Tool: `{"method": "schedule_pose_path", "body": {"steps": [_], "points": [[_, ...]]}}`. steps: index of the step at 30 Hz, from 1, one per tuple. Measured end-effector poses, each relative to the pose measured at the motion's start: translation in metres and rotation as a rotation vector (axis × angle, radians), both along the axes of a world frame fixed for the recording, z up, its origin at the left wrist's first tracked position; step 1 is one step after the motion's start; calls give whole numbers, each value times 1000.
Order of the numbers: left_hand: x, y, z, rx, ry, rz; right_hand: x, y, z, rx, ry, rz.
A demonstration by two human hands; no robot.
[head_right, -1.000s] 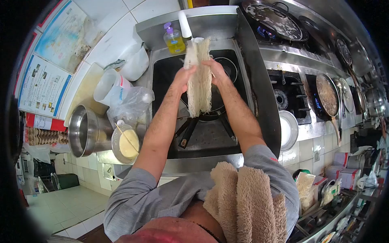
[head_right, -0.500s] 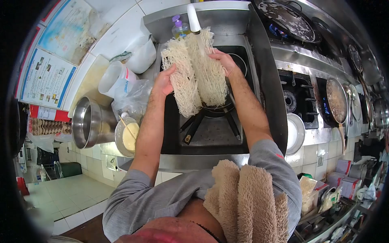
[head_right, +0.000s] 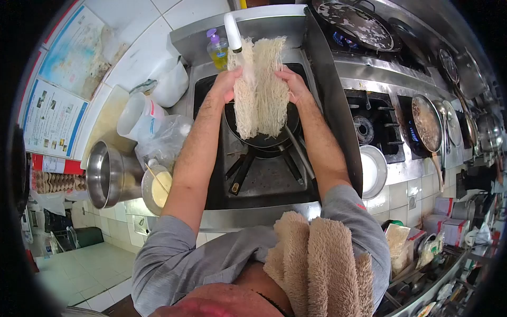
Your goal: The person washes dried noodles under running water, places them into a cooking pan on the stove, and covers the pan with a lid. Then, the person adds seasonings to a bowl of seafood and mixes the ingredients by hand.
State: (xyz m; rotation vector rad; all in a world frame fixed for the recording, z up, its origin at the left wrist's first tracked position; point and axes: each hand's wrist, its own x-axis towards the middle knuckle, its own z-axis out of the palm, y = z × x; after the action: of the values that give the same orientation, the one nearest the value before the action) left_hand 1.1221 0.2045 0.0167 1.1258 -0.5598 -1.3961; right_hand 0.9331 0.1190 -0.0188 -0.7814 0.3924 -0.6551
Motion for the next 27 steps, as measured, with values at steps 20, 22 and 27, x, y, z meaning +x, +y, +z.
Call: {"method": "schedule_pose_path", "body": {"steps": [20,22,27], "points": [[0,2,0,-95,106,182,72,25,35,-398,385,-215],[-16,-3,-8,-127,135,116,81,23,16,-575,494,-362],[-34,2,-27,-281,265,-39,83,45,7,-347,183,-368]]}}
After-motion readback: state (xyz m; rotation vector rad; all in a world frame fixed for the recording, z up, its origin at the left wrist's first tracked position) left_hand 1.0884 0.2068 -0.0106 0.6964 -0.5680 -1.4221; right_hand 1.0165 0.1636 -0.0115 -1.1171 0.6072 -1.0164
